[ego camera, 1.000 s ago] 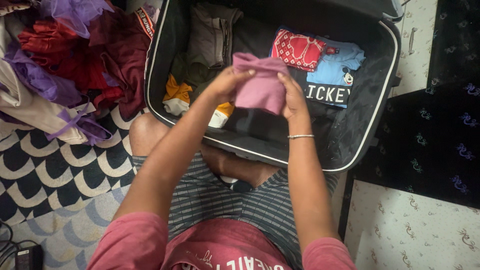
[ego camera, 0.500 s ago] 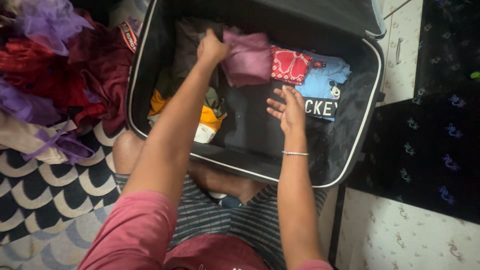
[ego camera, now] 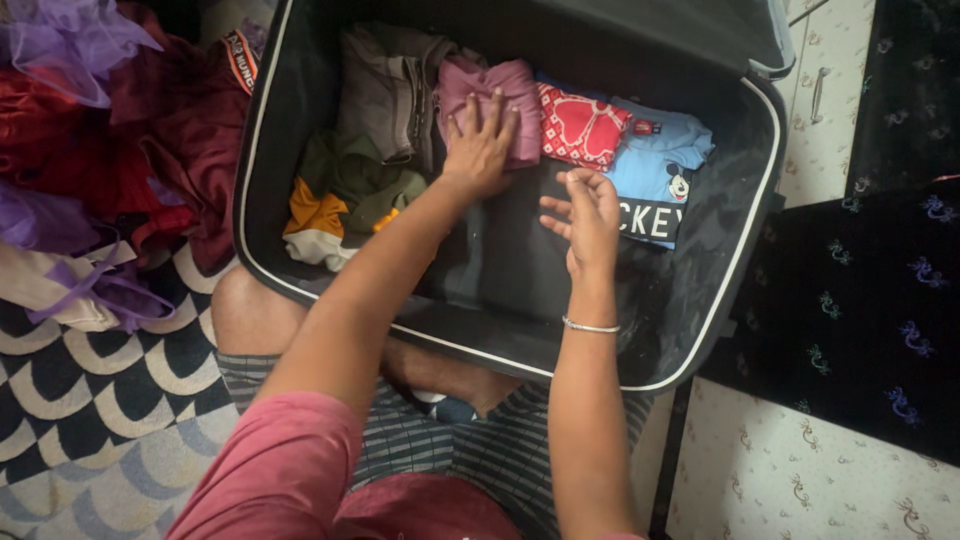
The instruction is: The person folds and organizes various items of clothing, including a patterned red cloth, shirts, and trousers, into a black suitcase while sitting on the floor.
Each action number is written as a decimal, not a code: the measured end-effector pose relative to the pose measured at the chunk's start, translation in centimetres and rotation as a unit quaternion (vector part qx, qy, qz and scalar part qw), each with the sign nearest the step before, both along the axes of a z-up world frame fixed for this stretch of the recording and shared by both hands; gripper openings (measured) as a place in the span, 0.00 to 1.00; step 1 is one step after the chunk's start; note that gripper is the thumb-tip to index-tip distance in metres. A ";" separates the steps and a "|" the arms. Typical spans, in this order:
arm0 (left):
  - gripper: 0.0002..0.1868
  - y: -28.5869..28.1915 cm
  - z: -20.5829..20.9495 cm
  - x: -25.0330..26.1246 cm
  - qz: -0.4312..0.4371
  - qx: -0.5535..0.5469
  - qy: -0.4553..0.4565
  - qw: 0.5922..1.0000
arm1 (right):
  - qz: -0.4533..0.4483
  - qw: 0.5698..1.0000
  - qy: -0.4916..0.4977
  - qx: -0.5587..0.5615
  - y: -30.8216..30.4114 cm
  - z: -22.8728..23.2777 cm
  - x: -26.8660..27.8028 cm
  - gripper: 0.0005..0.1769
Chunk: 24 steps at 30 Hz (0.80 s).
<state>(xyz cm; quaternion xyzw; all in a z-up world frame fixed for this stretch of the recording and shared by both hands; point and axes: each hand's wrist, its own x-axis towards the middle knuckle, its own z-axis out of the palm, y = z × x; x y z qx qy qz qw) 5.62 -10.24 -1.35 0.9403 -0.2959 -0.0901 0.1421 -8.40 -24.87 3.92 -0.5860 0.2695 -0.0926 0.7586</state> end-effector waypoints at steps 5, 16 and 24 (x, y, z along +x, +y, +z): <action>0.40 0.4 -5.0 2.3 -0.035 -0.020 -0.118 0.992 | 0.000 1.000 -0.007 -0.003 -0.1 0.3 0.0 0.12; 0.17 4.7 -5.4 9.7 -0.212 0.140 -0.184 0.950 | 0.000 1.000 -0.004 -0.001 0.1 0.9 -0.2 0.11; 0.60 5.8 -1.0 4.1 -0.076 0.124 -0.002 0.989 | 0.012 1.000 -0.015 -0.009 0.0 0.4 -0.1 0.10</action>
